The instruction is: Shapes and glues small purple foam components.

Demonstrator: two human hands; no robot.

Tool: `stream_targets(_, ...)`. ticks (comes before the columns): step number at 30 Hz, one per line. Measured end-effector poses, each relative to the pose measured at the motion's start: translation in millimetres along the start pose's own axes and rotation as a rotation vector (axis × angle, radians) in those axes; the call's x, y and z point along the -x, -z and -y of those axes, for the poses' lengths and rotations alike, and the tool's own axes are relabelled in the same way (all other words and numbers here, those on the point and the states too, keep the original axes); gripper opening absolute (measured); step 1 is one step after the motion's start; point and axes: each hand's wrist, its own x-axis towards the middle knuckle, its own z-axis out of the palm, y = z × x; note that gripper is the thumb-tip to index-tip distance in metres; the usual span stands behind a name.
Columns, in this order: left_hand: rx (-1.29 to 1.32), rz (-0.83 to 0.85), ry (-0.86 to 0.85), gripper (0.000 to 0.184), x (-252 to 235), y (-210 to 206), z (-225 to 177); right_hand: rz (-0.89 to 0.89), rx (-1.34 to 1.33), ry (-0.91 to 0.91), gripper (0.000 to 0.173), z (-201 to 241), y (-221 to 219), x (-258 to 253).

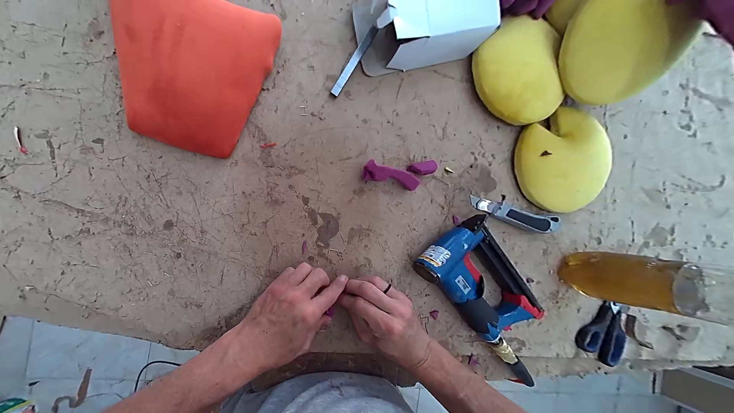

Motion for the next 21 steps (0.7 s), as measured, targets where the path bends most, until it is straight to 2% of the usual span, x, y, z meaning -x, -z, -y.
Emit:
stream_targets(3,-0.112,0.003,-0.044,0.041,3.0,-4.3,-2.6,-0.020,0.091,-0.142,0.019,13.8,26.2,6.3)
stream_targets(5,-0.176,-0.016,-0.052,0.040,5.6,-7.0,-5.5,-0.145,0.278,-0.360,0.020,25.0,60.1,17.1)
stream_targets(6,-0.198,-0.030,-0.054,0.039,7.1,-8.2,-7.2,-0.154,0.390,-0.488,0.026,27.6,78.2,22.8)
stream_targets(9,-0.234,-0.063,-0.046,0.036,13.6,-12.3,-12.5,0.010,0.528,-0.841,0.070,18.7,107.9,48.5)
stream_targets(10,-0.237,-0.076,-0.039,0.035,15.0,-14.5,-13.2,0.058,0.526,-0.898,0.083,11.1,107.5,59.0)
stream_targets(12,-0.231,-0.096,-0.010,0.036,17.2,-18.6,-14.0,0.097,0.517,-0.928,0.092,-5.4,99.8,73.3)
stream_targets(17,-0.245,-0.141,0.042,0.037,21.8,-26.7,-14.4,0.178,0.459,-0.889,0.081,-28.5,113.4,64.2)
stream_targets(19,-0.243,-0.153,0.036,0.038,21.5,-28.5,-15.3,0.199,0.481,-0.902,0.068,-10.4,129.9,51.1)
stream_targets(21,-0.235,-0.153,0.051,0.038,23.0,-28.8,-16.8,0.264,0.393,-0.920,0.047,21.7,150.4,29.2)
